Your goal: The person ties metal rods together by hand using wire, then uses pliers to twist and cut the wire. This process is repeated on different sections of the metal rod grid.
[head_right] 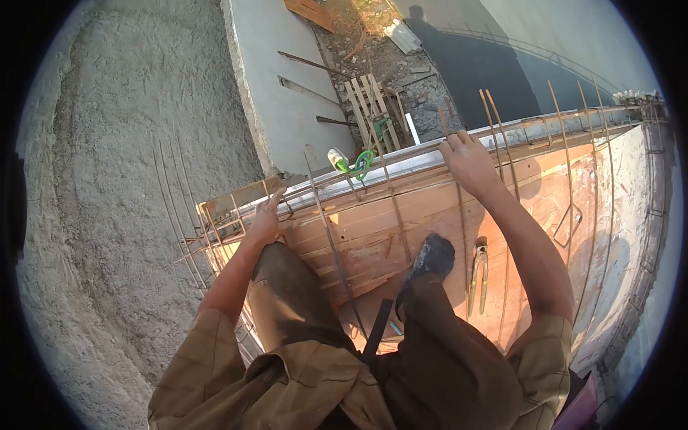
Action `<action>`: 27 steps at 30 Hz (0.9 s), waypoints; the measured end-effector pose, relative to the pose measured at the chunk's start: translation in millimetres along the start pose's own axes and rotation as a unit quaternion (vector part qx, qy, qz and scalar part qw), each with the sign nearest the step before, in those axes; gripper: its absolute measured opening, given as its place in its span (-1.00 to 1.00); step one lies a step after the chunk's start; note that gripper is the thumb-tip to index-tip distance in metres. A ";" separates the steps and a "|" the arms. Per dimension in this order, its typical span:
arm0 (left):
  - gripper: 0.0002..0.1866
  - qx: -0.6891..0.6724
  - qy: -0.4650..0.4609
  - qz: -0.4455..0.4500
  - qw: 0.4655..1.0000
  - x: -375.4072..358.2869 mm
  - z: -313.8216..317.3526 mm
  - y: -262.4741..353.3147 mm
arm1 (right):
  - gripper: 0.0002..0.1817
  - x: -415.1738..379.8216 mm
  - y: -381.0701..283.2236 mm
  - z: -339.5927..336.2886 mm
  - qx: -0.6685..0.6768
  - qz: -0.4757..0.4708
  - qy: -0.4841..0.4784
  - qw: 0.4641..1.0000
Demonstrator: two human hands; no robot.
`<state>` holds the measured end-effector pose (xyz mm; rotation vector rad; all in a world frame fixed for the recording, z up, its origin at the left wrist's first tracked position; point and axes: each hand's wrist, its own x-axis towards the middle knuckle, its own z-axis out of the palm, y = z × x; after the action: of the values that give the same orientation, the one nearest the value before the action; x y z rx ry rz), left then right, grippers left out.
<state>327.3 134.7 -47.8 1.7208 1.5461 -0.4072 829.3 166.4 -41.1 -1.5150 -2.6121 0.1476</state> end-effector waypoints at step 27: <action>0.30 -0.011 0.013 -0.095 0.995 -4.9 23.5 12.3 | -0.44 -256.2 -140.7 -13.6 0.241 0.619 -0.066 0.745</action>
<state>343.7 114.9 -55.7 1.5735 1.7342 -0.4627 837.0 -125.5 -21.1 -2.6617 -0.9739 0.9401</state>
